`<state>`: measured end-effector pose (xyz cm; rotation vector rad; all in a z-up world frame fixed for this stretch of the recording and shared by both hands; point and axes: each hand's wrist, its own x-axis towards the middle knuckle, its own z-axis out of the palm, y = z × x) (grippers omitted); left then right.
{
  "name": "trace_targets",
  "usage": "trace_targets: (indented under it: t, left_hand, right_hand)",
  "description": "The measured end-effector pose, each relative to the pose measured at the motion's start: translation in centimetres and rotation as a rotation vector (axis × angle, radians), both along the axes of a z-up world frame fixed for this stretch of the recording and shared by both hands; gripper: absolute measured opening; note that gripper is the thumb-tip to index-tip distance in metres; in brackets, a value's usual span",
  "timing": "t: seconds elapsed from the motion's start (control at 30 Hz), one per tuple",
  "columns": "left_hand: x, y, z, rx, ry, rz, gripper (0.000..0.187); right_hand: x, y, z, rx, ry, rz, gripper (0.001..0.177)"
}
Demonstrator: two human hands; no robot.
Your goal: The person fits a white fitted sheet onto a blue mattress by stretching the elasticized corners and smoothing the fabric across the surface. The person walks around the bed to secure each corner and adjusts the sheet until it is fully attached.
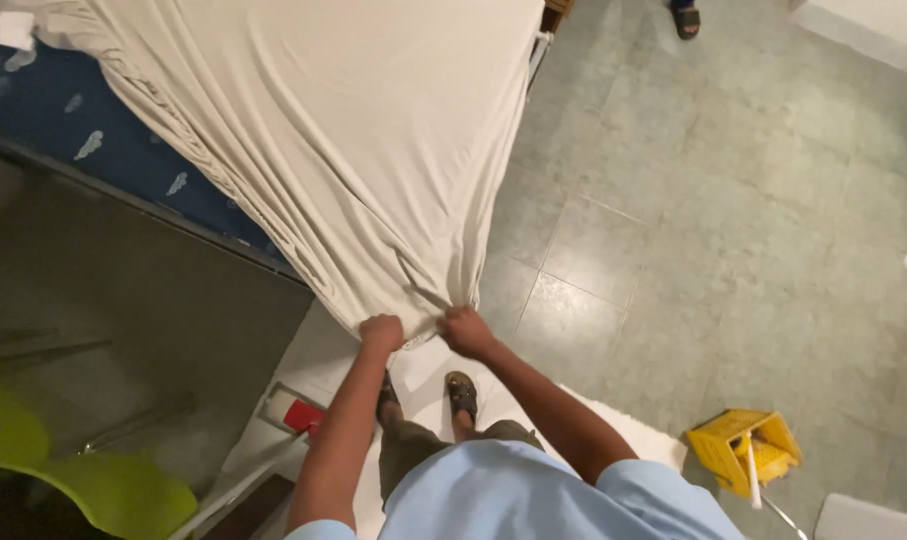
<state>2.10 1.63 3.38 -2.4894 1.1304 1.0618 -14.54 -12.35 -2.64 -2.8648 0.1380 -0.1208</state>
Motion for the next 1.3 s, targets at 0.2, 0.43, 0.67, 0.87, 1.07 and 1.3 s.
trace_targets:
  t: [0.2, 0.43, 0.67, 0.87, 1.07, 1.3]
  left_hand:
    - [-1.3, 3.5, 3.0, -0.094, 0.138, 0.478, 0.063]
    - [-1.1, 0.5, 3.9, -0.237, 0.269, 0.687, 0.087]
    - [1.0, -0.5, -1.7, -0.507, 0.124, 1.134, 0.044]
    - [2.3, 5.2, -3.6, -0.508, -0.033, 1.183, 0.04]
    - [2.4, 6.8, -3.6, -0.558, -0.076, 1.094, 0.039]
    - [4.1, 3.9, -0.6, -0.704, 0.203, 1.339, 0.101]
  right_hand:
    - [-0.1, 3.5, -0.1, -0.068, -0.033, 0.128, 0.017]
    - [0.0, 3.6, 0.6, -0.012, -0.173, 0.125, 0.013]
    - [-2.7, 3.2, 2.0, 0.033, -0.154, 0.09, 0.015]
    - [-0.5, 4.7, 3.5, 0.079, 0.053, 0.061, 0.014]
    - [1.3, 6.3, 2.4, 0.013, 0.166, 0.09, 0.014]
    - [-1.1, 5.4, 1.3, -0.027, 0.225, 0.088, 0.016]
